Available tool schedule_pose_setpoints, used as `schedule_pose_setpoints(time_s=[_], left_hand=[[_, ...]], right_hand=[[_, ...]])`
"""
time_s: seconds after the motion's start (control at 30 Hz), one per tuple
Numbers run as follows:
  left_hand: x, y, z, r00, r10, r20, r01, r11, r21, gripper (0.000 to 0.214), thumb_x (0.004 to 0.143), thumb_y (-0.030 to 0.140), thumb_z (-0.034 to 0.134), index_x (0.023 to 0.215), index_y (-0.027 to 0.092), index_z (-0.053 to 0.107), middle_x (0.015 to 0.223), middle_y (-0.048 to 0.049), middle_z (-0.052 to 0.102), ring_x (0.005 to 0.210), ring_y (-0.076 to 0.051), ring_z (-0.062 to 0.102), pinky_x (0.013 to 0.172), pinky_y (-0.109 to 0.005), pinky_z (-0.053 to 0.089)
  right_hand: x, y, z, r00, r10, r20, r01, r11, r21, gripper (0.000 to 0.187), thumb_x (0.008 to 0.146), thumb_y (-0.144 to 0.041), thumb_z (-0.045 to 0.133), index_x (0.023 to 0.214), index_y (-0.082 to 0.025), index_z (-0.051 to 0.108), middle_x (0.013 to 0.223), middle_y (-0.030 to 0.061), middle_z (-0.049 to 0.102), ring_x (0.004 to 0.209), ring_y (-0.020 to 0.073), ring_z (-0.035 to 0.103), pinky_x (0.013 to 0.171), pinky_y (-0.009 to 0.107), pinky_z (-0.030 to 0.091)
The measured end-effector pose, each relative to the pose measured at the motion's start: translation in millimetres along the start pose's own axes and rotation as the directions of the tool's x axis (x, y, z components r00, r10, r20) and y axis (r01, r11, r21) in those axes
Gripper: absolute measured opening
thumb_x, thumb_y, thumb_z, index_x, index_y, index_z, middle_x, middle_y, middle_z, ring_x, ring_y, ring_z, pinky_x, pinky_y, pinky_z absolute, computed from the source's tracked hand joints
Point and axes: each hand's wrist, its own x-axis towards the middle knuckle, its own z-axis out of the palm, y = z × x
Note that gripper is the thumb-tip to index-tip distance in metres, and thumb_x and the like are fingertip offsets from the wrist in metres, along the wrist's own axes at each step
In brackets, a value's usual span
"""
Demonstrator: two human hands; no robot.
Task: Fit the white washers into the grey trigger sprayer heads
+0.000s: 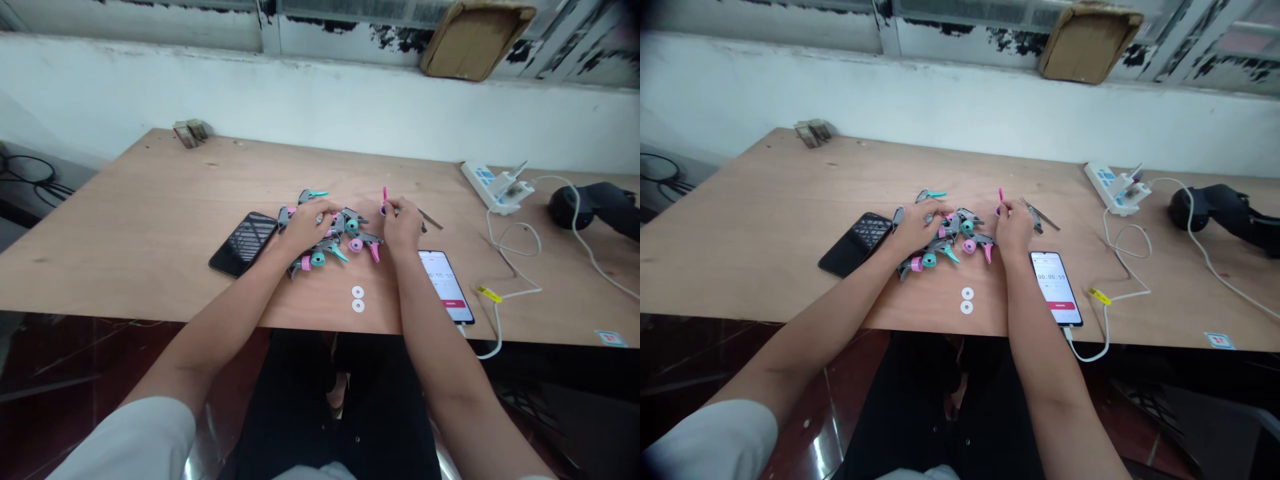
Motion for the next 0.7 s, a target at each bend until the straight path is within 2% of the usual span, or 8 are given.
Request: schedule_pose_setpoints(time_s=[0.1,0.17,0.23,0.33,0.43,0.53,0.6,0.7], left_hand=[[-1.1,2.5,0.7,0.999,0.047,-0.025,-0.048,0.998,-0.045,0.033,0.094,0.007,0.057,0.114,0.019,0.08,0.109,-0.0053,0.082,0.105,-0.019,0.077,0.104,-0.038,0.063],[-2.5,4.4,1.6,0.997,0.068,-0.044,-0.071,0.993,-0.093,0.034,0.096,0.012,0.063,0.126,0.02,0.077,0.115,-0.0063,0.081,0.098,-0.017,0.077,0.101,-0.036,0.063],[-3.8,5.3,2.9,0.997,0.069,-0.035,-0.073,0.987,-0.14,0.044,0.095,0.019,0.072,0.14,0.022,0.071,0.13,-0.009,0.076,0.088,-0.014,0.076,0.096,-0.034,0.065],[-4.6,4.1,4.7,0.998,0.058,0.01,-0.056,0.985,-0.16,0.059,0.094,0.024,0.079,0.151,0.027,0.064,0.151,-0.0129,0.066,0.083,-0.012,0.075,0.094,-0.036,0.066],[-3.6,2.4,5.2,0.999,0.037,-0.009,-0.038,0.991,-0.126,0.052,0.096,0.022,0.076,0.147,0.026,0.068,0.15,-0.013,0.068,0.101,-0.018,0.078,0.095,-0.037,0.066],[-2.3,0.9,5.1,0.998,0.004,-0.07,-0.008,0.998,-0.061,0.038,0.098,0.021,0.073,0.136,0.023,0.075,0.137,-0.011,0.078,0.124,-0.024,0.076,0.103,-0.039,0.064],[-1.7,-1.1,5.4,0.996,-0.029,-0.09,0.026,0.999,-0.04,0.033,0.099,0.021,0.073,0.131,0.021,0.077,0.13,-0.0102,0.081,0.123,-0.023,0.077,0.106,-0.039,0.063],[-1.3,-6.0,6.1,0.992,-0.059,-0.108,0.052,0.997,-0.059,0.041,0.098,0.022,0.076,0.138,0.02,0.072,0.129,-0.0107,0.082,0.116,-0.022,0.079,0.103,-0.036,0.063]], right_hand=[[2.3,-1.0,1.1,0.998,0.001,-0.068,0.013,0.98,0.201,0.029,0.102,-0.034,0.056,0.107,-0.017,0.08,0.11,0.013,0.08,0.097,0.026,0.076,0.095,0.044,0.06],[-1.3,-9.8,3.4,0.998,0.018,-0.056,0.004,0.927,0.374,0.035,0.103,-0.045,0.059,0.115,-0.019,0.078,0.112,0.0115,0.079,0.088,0.0231,0.078,0.082,0.04,0.064],[-9.4,-23.8,7.8,1.0,0.002,0.01,-0.006,0.85,0.527,0.04,0.1,-0.054,0.064,0.118,-0.021,0.077,0.111,0.0097,0.079,0.084,0.0218,0.079,0.074,0.037,0.065],[-25.7,-45.6,17.1,0.983,-0.098,0.153,-0.03,0.745,0.667,0.04,0.094,-0.059,0.074,0.111,-0.024,0.079,0.106,0.0068,0.081,0.083,0.0216,0.08,0.075,0.037,0.068],[-38.4,-58.4,24.8,0.958,-0.175,0.228,-0.045,0.692,0.721,0.042,0.089,-0.063,0.079,0.105,-0.024,0.079,0.107,0.0064,0.082,0.09,0.023,0.081,0.08,0.038,0.069],[-43.8,-61.0,30.2,0.938,-0.205,0.281,-0.067,0.687,0.723,0.047,0.089,-0.069,0.076,0.108,-0.025,0.078,0.11,0.0065,0.083,0.097,0.0245,0.08,0.083,0.041,0.07],[-44.0,-60.0,33.0,0.925,-0.215,0.313,-0.085,0.686,0.722,0.047,0.09,-0.068,0.075,0.11,-0.026,0.078,0.114,0.0069,0.082,0.103,0.0255,0.079,0.082,0.041,0.071],[-41.7,-59.2,29.4,0.924,-0.229,0.306,-0.059,0.706,0.706,0.038,0.095,-0.059,0.07,0.11,-0.025,0.078,0.119,0.008,0.082,0.108,0.0259,0.078,0.083,0.042,0.07]])
